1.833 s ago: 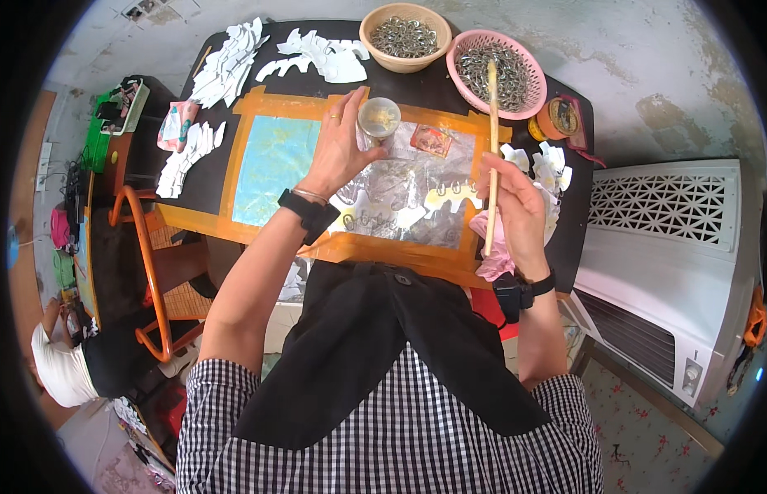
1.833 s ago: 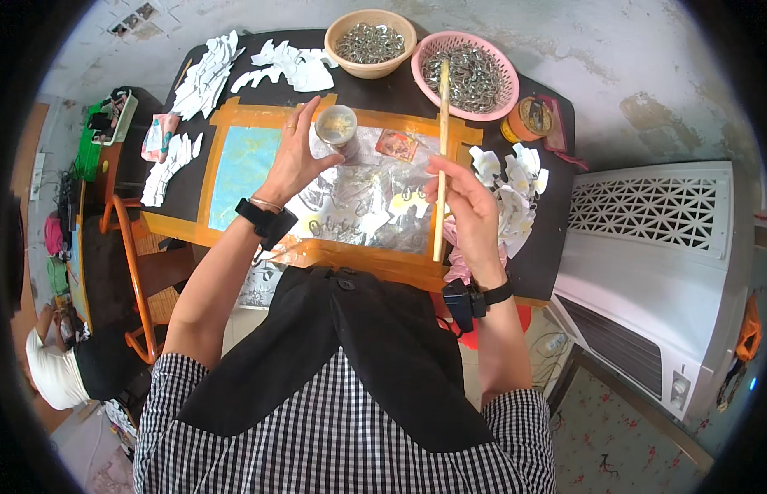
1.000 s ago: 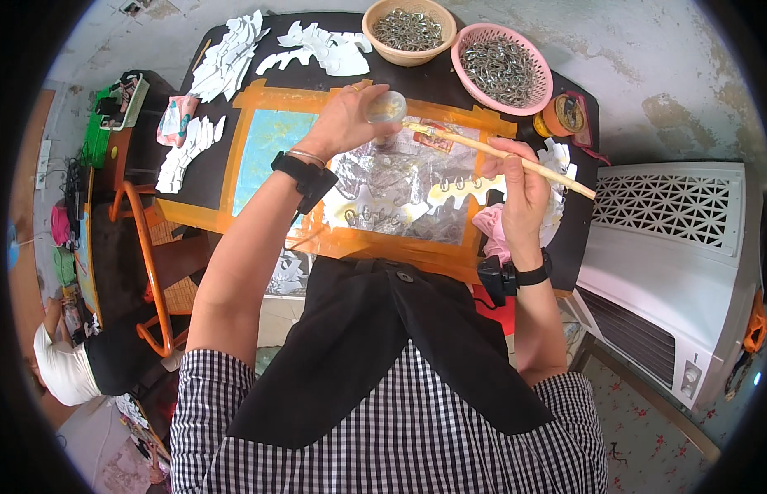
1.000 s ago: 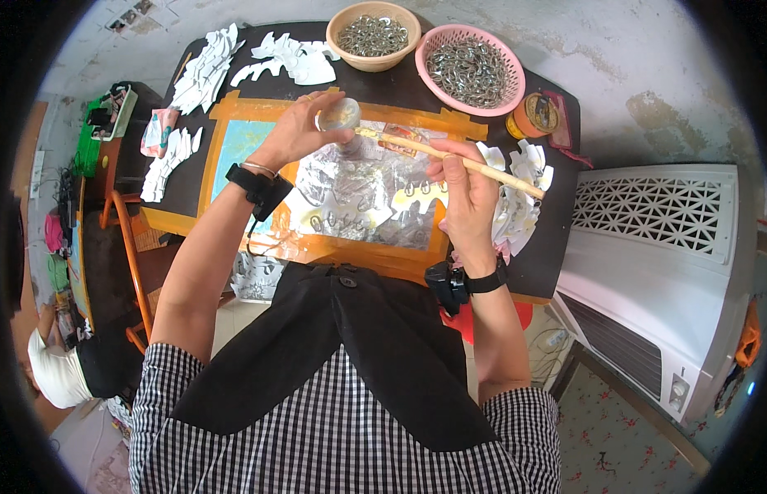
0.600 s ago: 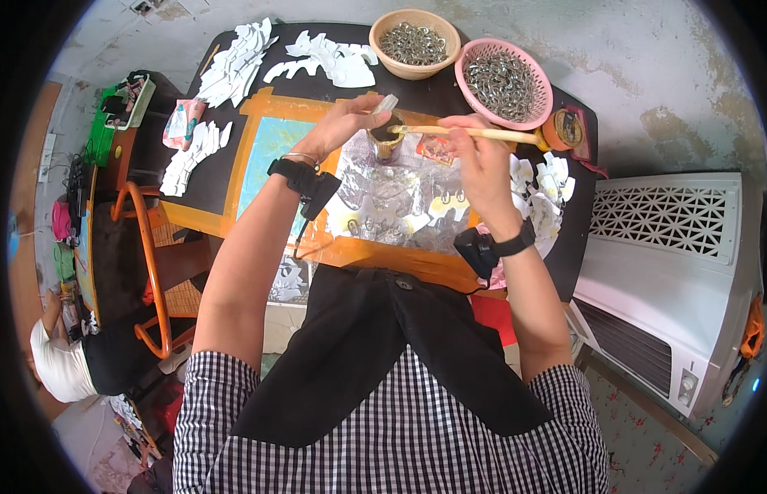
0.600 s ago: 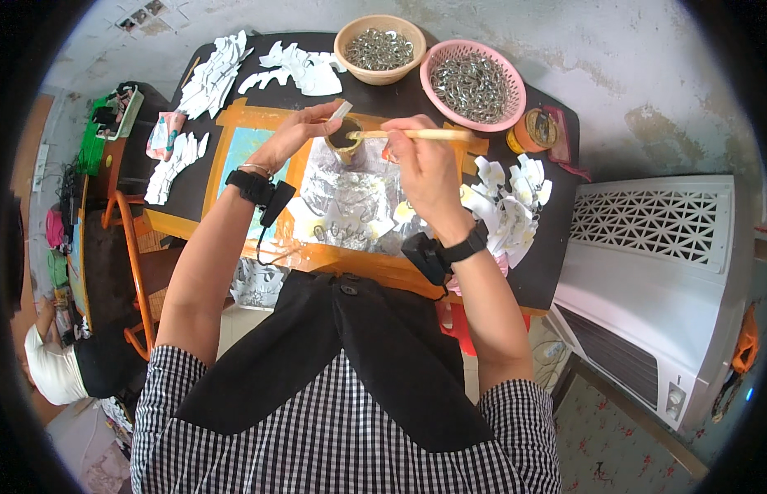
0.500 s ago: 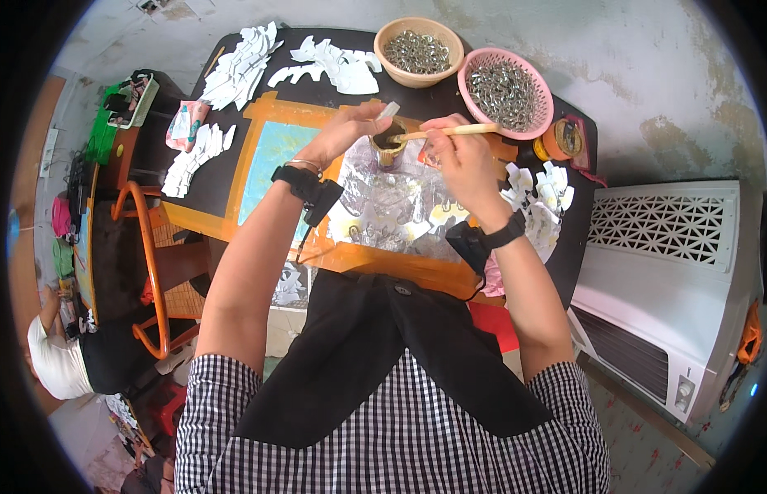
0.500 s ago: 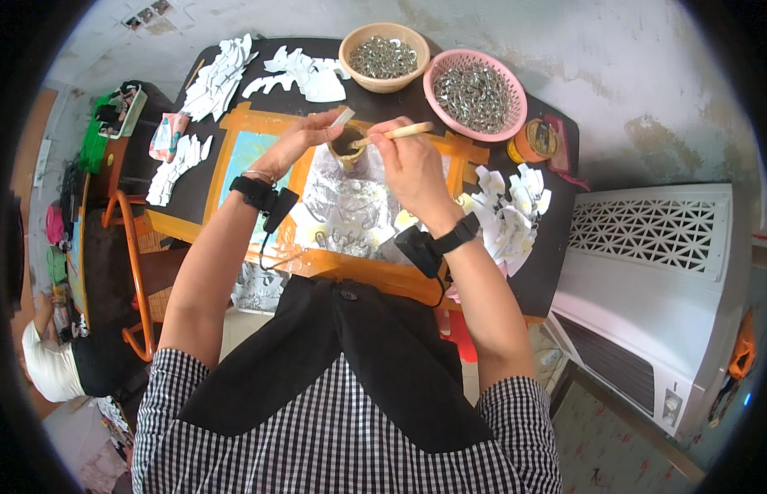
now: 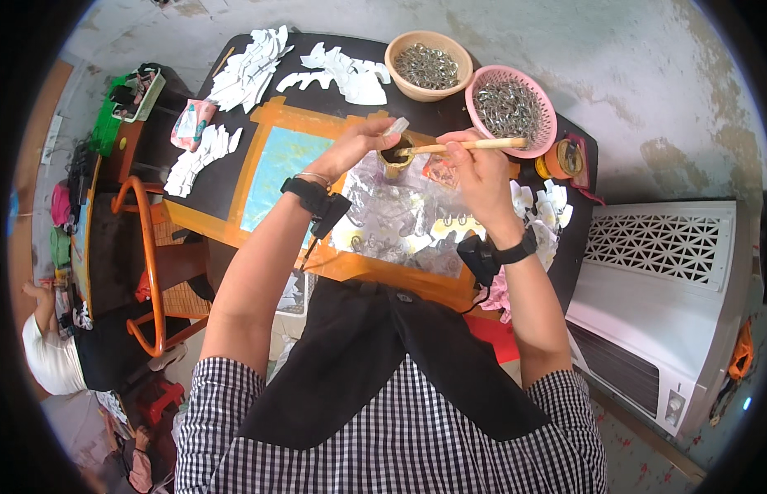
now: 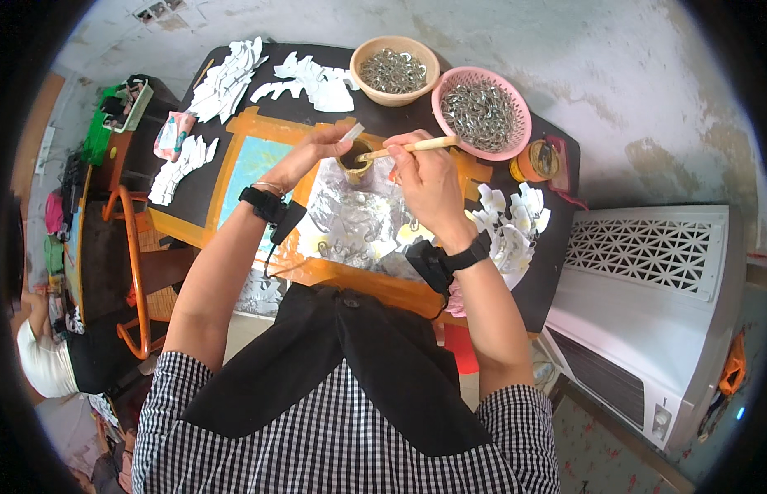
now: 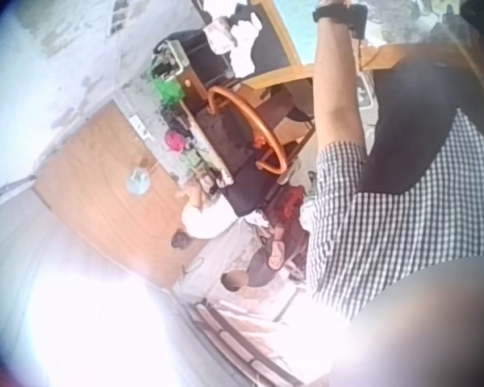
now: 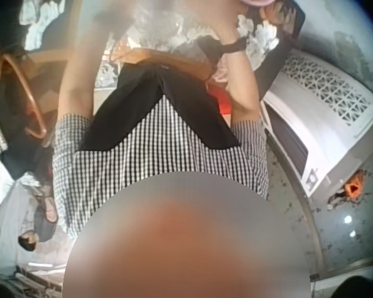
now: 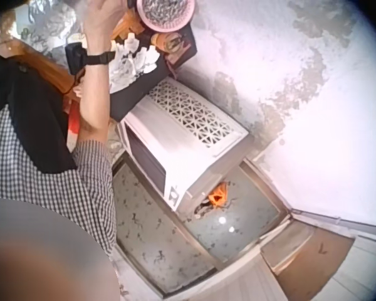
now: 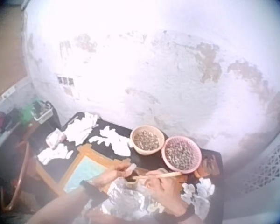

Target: Applying glue to shoe components using a brush and liquid adhesive.

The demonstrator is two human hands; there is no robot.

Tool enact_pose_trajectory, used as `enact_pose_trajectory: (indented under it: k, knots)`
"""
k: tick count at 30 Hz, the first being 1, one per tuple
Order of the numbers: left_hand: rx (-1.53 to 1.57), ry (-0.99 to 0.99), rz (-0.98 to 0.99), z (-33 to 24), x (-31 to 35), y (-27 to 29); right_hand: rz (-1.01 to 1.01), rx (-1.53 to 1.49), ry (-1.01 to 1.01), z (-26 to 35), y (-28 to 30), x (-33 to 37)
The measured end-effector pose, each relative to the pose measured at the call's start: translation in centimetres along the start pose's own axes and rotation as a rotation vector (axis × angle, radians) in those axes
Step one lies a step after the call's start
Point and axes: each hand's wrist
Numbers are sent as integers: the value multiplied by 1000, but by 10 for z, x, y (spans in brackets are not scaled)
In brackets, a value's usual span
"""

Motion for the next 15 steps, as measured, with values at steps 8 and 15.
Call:
enact_pose_trajectory:
  k: [8, 15]
  knots:
    - [-39, 18, -13, 7, 0, 0, 48, 107, 113, 9, 17, 25]
    - [-60, 10, -39, 7, 5, -6, 20, 82, 96, 12, 25, 49]
Point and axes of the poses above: each hand's wrist, its own x-axis away from the middle knuckle, its own y-axis out of the back of the hand, z = x × y, and after that the axes turned 8 degrees about z, right-handed
